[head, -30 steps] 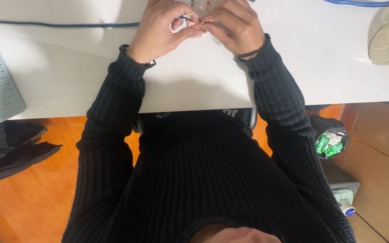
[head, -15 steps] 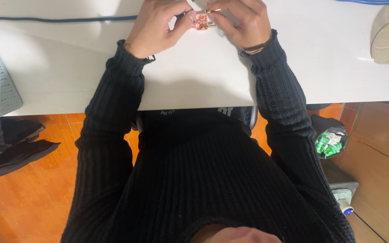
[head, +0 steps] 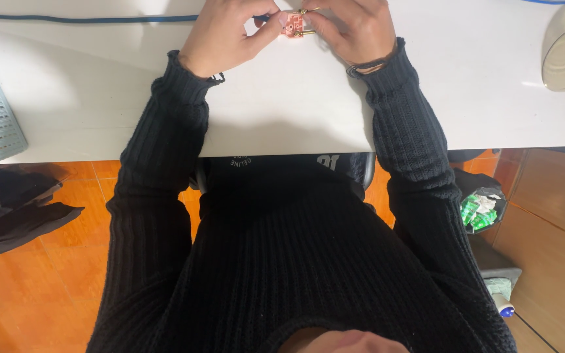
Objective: Wiring an electrical plug by inserting wires into terminals and securing them with a screwdriver.
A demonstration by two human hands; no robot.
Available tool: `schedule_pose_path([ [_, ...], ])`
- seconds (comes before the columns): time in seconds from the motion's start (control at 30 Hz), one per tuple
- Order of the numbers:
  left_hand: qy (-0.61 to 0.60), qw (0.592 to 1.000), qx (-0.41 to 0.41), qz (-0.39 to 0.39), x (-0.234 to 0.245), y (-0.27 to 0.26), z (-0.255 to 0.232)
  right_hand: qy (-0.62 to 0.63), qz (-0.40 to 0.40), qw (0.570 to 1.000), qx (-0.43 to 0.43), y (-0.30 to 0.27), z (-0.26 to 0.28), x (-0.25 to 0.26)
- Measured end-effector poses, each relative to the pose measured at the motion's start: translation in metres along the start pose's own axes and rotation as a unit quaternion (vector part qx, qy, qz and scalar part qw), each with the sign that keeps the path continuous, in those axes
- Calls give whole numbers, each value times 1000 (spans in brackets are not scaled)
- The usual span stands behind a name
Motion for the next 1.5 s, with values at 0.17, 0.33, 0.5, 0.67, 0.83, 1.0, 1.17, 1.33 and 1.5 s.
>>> schedule_pose_path([
  [0.17, 5, 1000, 22, 14, 0, 0, -2, -15, 14, 1000, 4, -2, 2, -3],
  [0.33, 5, 1000, 18, 19, 2, 0, -4, -25, 17, 1000, -2, -6, 2, -6],
  [0.5, 10, 1000, -19, 18, -2, -1, -1, -27, 16, 999, -4, -8, -1, -6],
  [0.67, -1, 998, 59, 22, -7, -5, 4, 0, 23, 1000, -4, -3, 2, -9],
  [0.83, 25, 999, 16, 30, -6, -5, 9, 16, 45, 998, -39, -7, 0, -8],
  [1.0, 27, 999, -22, 26, -8, 0, 7, 12, 66, 995, -70, -18, -8, -14],
  [1.17, 44, 998, -32, 37, -4, 5, -2, 32, 78, 993, -83, -20, -9, -15],
  [1.33, 6, 998, -59, 31, 3, 8, -8, 31, 65, 996, -47, -16, -9, -14],
  [1.5, 6, 996, -88, 12, 6, 7, -5, 58, 50, 996, -35, -11, -7, -14],
])
Point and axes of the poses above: each hand's wrist, its own y-axis towards the middle knuckle, its own x-axis out of the back of the hand, z = x × y, the point moved 1 cm from there along y, towards the middle knuckle, and after that the axes turned 5 degrees about -z, right-handed, at the moved point
